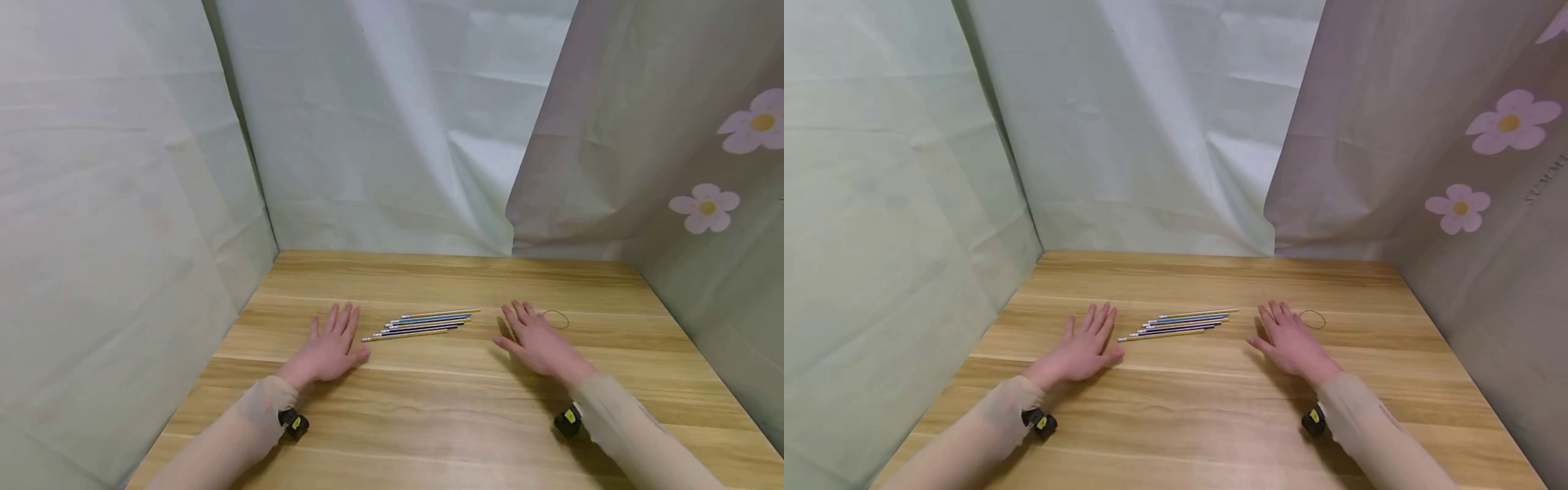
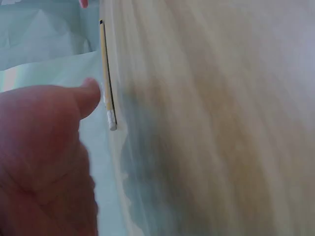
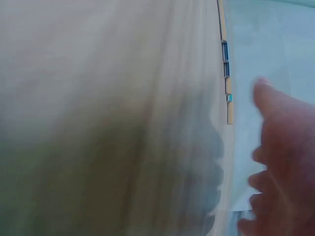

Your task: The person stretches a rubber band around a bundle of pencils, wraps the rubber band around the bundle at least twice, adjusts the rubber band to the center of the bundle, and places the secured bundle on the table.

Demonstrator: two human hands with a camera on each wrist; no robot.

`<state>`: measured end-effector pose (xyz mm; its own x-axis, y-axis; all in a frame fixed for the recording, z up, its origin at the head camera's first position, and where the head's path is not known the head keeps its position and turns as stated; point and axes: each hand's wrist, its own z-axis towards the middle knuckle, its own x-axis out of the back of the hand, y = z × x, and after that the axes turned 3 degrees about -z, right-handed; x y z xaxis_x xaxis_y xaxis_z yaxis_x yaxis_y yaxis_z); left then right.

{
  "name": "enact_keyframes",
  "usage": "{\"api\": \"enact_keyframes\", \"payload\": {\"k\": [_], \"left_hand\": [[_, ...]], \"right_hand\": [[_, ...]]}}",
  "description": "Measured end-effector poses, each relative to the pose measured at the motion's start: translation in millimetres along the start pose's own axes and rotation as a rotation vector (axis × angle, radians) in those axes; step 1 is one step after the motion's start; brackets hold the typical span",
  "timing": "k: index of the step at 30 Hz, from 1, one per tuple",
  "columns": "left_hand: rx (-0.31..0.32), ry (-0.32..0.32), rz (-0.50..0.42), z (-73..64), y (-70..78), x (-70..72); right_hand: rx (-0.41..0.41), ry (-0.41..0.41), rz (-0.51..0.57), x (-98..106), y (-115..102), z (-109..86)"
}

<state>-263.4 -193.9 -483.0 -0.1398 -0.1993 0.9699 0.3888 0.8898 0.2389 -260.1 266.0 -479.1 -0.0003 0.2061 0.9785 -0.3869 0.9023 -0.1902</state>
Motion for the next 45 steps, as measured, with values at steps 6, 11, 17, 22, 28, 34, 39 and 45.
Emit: {"api": "enact_keyframes", "payload": {"k": [6, 11, 17, 22, 28, 34, 39, 45], "left_hand": [[0.033, -0.131, -0.041, 1.3, 2.5, -5.8], [0.053, -0.136, -0.103, 7.0, 0.0, -15.4], [0.115, -0.180, -0.072, 9.5, 8.9, -11.6], [0.189, -0.213, -0.039, 11.0, 21.9, -5.7], [0.234, -0.230, -0.033, 14.4, 30.7, -4.7], [0.237, -0.242, -0.047, 18.9, 35.2, -3.4], [0.223, -0.235, -0.038, 28.1, 31.3, -14.1], [0.192, -0.223, -0.017, 49.2, 14.6, -38.3]], "right_hand": [[-0.006, -0.152, 0.025, -4.7, -9.6, 16.8], [0.004, -0.156, 0.020, -7.0, -19.5, 28.3], [-0.015, -0.161, 0.016, -9.3, -26.6, 38.5], [-0.032, -0.178, 0.034, -16.3, -24.4, 45.9], [-0.034, -0.217, 0.023, -16.1, -30.7, 52.0], [-0.021, -0.231, 0.013, -20.3, -31.9, 57.9], [-0.016, -0.228, 0.007, -29.9, -26.4, 60.8], [0.008, -0.224, -0.015, -26.9, -35.5, 58.9]]}}
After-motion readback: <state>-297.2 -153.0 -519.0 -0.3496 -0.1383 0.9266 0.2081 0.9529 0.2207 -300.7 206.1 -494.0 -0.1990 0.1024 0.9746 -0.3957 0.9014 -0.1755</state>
